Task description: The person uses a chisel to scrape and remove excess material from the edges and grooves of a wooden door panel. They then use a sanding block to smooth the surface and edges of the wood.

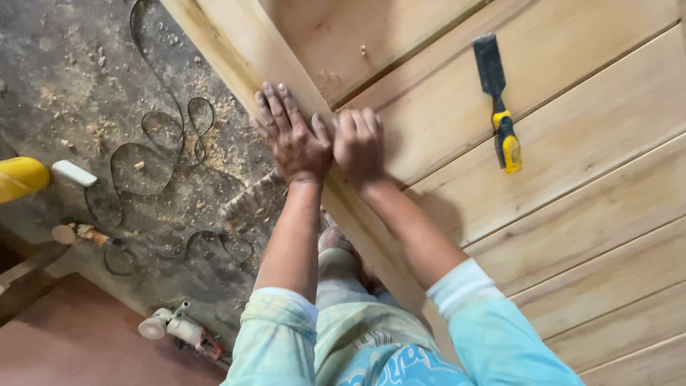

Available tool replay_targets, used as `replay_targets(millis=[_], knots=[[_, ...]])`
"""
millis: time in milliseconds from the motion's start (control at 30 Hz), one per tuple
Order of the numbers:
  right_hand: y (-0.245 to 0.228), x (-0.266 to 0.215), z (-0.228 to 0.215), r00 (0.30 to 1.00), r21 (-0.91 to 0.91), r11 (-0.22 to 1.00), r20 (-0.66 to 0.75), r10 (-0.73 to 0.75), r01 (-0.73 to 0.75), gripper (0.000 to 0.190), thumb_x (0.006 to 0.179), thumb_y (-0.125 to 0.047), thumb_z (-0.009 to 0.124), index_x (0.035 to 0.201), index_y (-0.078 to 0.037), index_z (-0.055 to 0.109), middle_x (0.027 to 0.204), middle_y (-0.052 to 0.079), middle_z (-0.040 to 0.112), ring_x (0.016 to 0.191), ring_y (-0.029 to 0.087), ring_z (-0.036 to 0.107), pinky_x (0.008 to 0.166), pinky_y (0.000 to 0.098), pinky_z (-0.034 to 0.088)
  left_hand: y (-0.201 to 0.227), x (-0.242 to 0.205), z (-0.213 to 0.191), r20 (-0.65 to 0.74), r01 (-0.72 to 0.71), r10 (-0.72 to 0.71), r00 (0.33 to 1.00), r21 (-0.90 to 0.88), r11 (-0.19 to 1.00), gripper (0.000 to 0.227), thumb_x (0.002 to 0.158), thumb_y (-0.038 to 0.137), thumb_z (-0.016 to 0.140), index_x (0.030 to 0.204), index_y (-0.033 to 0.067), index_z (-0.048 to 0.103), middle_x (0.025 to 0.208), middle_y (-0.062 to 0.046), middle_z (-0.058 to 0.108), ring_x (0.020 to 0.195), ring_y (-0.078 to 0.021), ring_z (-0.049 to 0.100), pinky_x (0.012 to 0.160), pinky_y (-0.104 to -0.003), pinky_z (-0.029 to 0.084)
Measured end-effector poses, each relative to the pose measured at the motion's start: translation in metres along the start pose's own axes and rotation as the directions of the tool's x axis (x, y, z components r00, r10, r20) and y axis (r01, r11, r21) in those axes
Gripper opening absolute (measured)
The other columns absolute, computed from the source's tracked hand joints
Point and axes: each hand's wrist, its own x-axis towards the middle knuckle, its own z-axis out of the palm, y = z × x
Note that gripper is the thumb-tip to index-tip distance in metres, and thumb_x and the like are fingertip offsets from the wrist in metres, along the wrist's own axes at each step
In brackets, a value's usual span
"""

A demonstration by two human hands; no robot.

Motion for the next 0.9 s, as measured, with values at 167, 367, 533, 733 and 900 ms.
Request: replay_targets(millis=[167, 367, 533, 733, 900], knots=[[0.004, -0.023, -0.038, 1.000, 0.076, 0.997, 0.013, -0.003, 0.002, 0.002, 0.095, -0.007, 0.062, 0.095, -0.005, 0.061, 0.089, 0.014, 0.061, 0.089, 0.035, 0.058, 0.087, 0.0483, 0.046, 0.005, -0.002, 0.000, 0.037, 0.022, -0.022, 0.999, 0.010, 1.000, 0.080, 0.097, 0.036, 0.056, 0.164, 0.0018, 0.028, 0.172, -0.018, 0.018, 0.160, -0.0364, 0.014, 0.130, -0.059, 0.005], [0.003, -0.047, -0.053, 0.995, -0.015, 0.996, 0.034, 0.091, -0.091, 0.009, 0.096, -0.014, 0.067, 0.091, -0.008, 0.064, 0.089, 0.012, 0.064, 0.089, 0.034, 0.058, 0.085, 0.0479, 0.044, 0.001, -0.006, -0.005, 0.054, 0.036, -0.038, 0.998, 0.023, 0.999, 0.081, 0.097, 0.037, 0.057, 0.163, 0.0018, 0.028, 0.171, -0.018, 0.020, 0.160, -0.0356, 0.014, 0.130, -0.058, 0.005], [-0.001, 0.016, 0.000, 0.997, -0.022, 0.997, -0.017, 0.072, -0.072, 0.015, 0.097, -0.019, 0.068, 0.086, -0.010, 0.063, 0.084, 0.010, 0.064, 0.087, 0.033, 0.058, 0.080, 0.0466, 0.043, 0.001, -0.004, -0.009, 0.061, 0.052, -0.051, 0.997, -0.017, 0.998, 0.081, 0.096, 0.037, 0.058, 0.163, 0.0029, 0.028, 0.171, -0.017, 0.019, 0.160, -0.0353, 0.014, 0.130, -0.057, 0.006], [-0.001, -0.055, -0.068, 0.989, 0.087, 0.994, 0.140, 0.054, -0.066, 0.010, 0.096, -0.009, 0.067, 0.090, -0.003, 0.062, 0.086, 0.016, 0.061, 0.084, 0.036, 0.060, 0.077, 0.0485, 0.048, -0.005, -0.001, 0.000, 0.032, 0.016, -0.016, 0.999, 0.016, 1.000, 0.078, 0.099, 0.037, 0.055, 0.164, 0.0035, 0.027, 0.172, -0.017, 0.018, 0.160, -0.0346, 0.014, 0.130, -0.059, 0.006], [-0.007, -0.015, -0.032, 0.999, 0.156, 0.988, -0.039, 0.025, -0.019, 0.008, 0.095, -0.007, 0.068, 0.100, -0.002, 0.065, 0.091, 0.015, 0.063, 0.086, 0.036, 0.064, 0.076, 0.0444, 0.053, 0.005, 0.008, 0.000, 0.030, 0.022, -0.022, 0.999, 0.006, 1.000, 0.079, 0.097, 0.038, 0.055, 0.162, 0.0035, 0.027, 0.171, -0.017, 0.017, 0.160, -0.0349, 0.014, 0.129, -0.059, 0.006]])
